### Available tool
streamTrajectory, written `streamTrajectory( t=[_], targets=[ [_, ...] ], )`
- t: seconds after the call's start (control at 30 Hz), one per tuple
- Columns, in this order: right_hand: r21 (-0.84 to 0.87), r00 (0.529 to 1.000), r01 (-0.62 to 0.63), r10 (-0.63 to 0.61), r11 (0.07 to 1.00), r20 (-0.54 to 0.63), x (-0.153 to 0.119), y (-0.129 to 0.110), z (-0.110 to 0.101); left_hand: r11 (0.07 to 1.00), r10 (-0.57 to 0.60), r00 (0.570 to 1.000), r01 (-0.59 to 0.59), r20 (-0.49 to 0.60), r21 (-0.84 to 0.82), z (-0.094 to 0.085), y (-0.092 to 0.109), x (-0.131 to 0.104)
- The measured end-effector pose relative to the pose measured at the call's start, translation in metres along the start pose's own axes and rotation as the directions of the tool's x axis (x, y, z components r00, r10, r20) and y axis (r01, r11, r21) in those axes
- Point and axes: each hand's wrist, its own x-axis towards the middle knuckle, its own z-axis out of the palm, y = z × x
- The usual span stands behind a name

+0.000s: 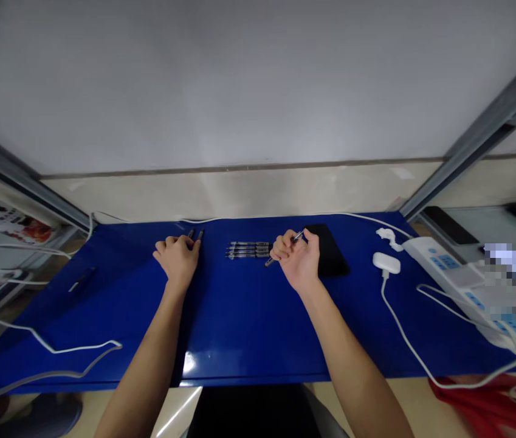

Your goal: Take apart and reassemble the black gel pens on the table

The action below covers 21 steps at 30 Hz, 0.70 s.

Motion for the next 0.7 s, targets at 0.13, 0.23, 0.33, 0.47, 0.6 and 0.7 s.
streamTrajectory(
  t=[0.13, 0.23, 0.33, 0.47, 0.6, 0.7],
  targets=[
    [-0.033, 0.999, 0.020, -0.021, 0.999, -0.030, -0.001, 0.000, 0.001, 1.000, -0.016, 0.999, 0.016, -0.038, 0.012, -0.001, -0.004, 0.001],
    [-0.059, 0.999, 0.022, -0.024, 0.998, -0.025, 0.000, 0.000, 0.001, 1.000, -0.019, 0.999, 0.019, -0.032, 0.005, -0.002, -0.007, 0.002],
    [-0.038, 1.000, 0.012, -0.012, 0.999, 0.002, 0.000, 0.000, 0.000, 1.000, -0.025, 1.000, 0.025, -0.009, -0.012, -0.002, -0.010, 0.003],
    [0.006, 1.000, 0.012, -0.012, 1.000, -0.003, 0.001, 0.000, 0.000, 1.000, -0.023, 1.000, 0.023, 0.006, -0.016, -0.001, -0.013, 0.005],
    [-0.029, 1.000, -0.008, 0.008, 1.000, -0.006, 0.000, -0.001, 0.002, 1.000, -0.011, 1.000, 0.011, 0.014, -0.002, 0.000, -0.014, 0.006],
    [-0.034, 1.000, -0.012, 0.012, 0.999, 0.004, 0.000, -0.001, 0.002, 1.000, 0.002, 1.000, -0.002, 0.006, 0.004, 0.001, -0.012, 0.005]
  ],
)
